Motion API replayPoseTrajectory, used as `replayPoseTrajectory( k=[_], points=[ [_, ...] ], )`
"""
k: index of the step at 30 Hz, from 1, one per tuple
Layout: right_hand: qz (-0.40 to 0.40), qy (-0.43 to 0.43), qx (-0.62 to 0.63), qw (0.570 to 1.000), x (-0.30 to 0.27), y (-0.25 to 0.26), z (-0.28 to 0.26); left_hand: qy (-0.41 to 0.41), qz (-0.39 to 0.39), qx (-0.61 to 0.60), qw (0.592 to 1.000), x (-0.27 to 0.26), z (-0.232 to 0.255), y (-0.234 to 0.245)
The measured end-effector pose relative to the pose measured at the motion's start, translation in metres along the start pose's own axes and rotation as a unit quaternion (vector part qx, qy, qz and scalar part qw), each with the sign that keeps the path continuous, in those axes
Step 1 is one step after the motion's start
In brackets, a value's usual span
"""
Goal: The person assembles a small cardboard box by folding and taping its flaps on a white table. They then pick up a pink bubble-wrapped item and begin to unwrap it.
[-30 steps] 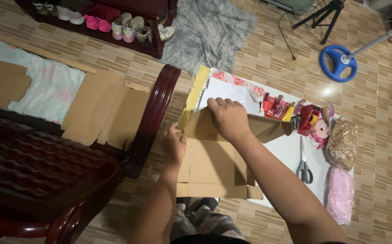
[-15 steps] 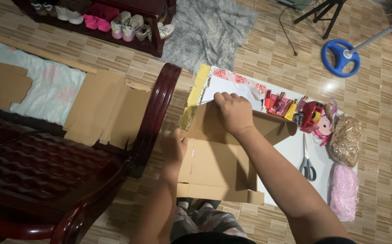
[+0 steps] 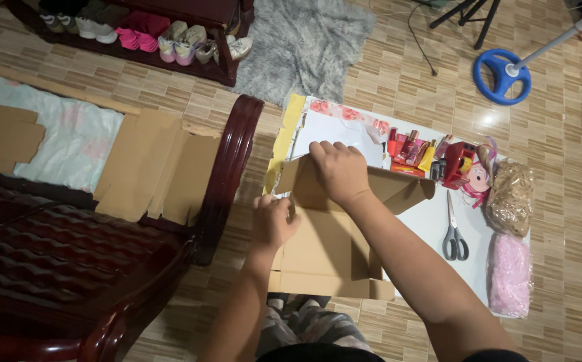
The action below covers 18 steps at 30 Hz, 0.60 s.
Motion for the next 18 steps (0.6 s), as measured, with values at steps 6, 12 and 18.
replayPoseTrajectory(
  k=[6, 12, 18],
  points=[
    [0.006, 0.012, -0.003, 1.000, -0.006, 0.008, -0.005, -0.077, 0.117, 0.022, 0.990, -0.011, -0.029, -0.016],
    [0.003, 0.004, 0.002, 1.000, -0.007, 0.012, -0.009, 0.062, 0.136, -0.133, 0.980, -0.020, -0.039, -0.017],
    [-0.011, -0.011, 0.003, 1.000, -0.008, 0.011, -0.013, 0.260, 0.133, -0.277, 0.916, -0.017, 0.001, -0.002]
  ],
)
Point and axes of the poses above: each hand's wrist, its own x-axis towards the middle knuckle, its own y-axis out of the back of the hand, z = x × y, the point moved 1 cm from there along x, towards the middle knuckle, and after that the axes turned 8 degrees about -x, right-handed, at the moved point
